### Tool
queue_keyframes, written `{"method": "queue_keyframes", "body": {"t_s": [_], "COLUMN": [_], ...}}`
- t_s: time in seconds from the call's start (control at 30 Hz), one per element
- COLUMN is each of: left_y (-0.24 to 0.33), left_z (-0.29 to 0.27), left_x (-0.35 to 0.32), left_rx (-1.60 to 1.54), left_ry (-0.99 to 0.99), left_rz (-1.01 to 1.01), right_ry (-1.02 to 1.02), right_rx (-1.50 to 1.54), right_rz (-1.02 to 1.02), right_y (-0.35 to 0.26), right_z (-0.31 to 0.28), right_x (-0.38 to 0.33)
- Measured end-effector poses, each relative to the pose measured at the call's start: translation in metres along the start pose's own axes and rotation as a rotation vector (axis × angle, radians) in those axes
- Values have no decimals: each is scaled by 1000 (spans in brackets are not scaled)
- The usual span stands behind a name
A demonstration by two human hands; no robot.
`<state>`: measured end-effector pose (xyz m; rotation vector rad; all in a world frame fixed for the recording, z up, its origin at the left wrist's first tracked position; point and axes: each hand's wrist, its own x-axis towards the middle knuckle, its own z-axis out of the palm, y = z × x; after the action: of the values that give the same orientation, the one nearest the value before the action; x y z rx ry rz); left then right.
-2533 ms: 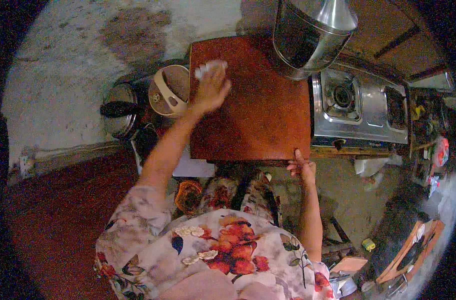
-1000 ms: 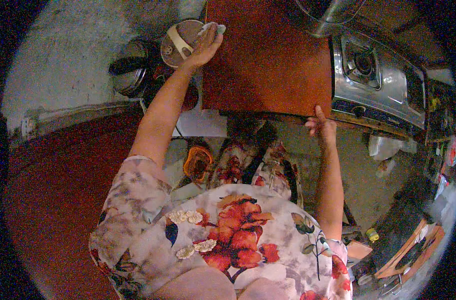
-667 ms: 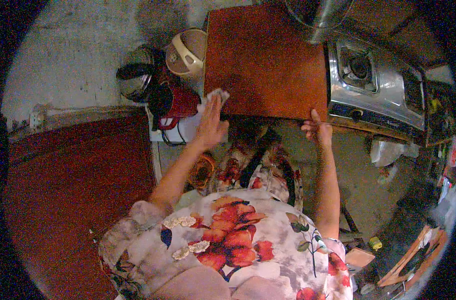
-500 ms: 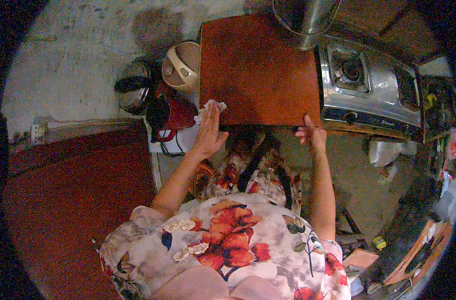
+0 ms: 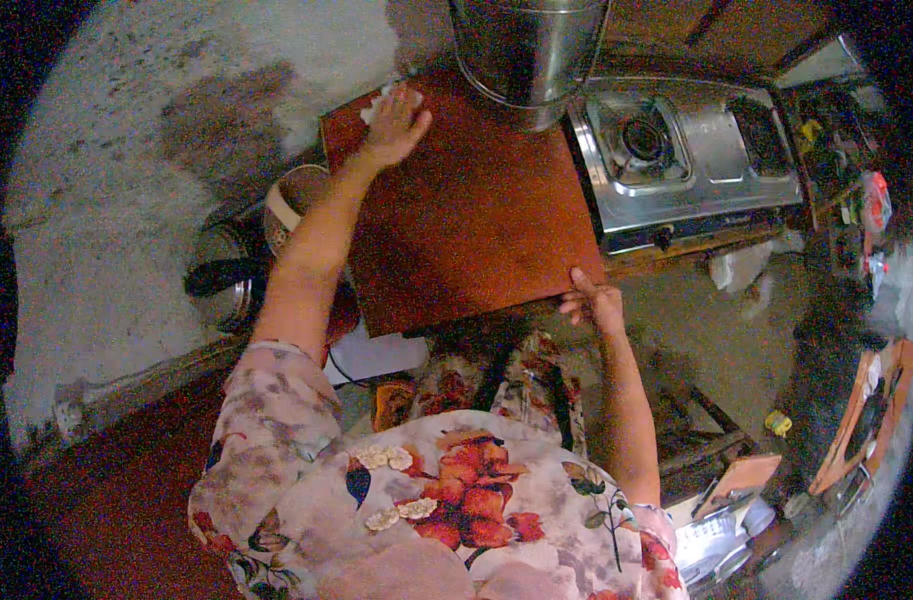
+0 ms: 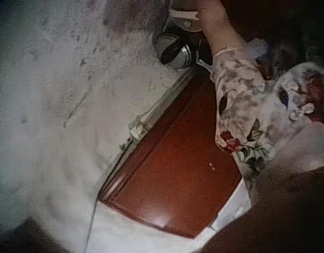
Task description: The person wipes a countertop with a cloth, moves a metal pot, moves a knife, rinses the cloth at a sink, and applies liquid from a bottle onto the cloth.
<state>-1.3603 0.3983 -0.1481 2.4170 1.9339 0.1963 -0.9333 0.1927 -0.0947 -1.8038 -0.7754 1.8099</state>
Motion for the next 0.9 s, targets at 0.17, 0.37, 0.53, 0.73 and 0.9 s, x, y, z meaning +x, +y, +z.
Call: {"method": "queue_keyframes", "body": {"t_s": [0.17, 0.37, 0.53, 0.73, 0.9], "left_y": [53, 171, 175, 107, 177], "left_z": [-24, -50, -72, -21, -10], "left_x": [5, -158, -170, -6, -49], "left_rx": [-227, -424, -440, -212, -274], "left_ry": [-51, -49, -264, 6, 47], "left_rz": [-114, 319, 467, -15, 179], "right_ry": [89, 32, 36, -21, -3], "right_rx": [86, 62, 61, 99, 119], "right_rz": [-37, 18, 53, 12, 22], "right_y": [11, 7, 4, 5, 10], "right_z": [4, 2, 1, 5, -5], "right_x": [2, 4, -3, 2, 2]}}
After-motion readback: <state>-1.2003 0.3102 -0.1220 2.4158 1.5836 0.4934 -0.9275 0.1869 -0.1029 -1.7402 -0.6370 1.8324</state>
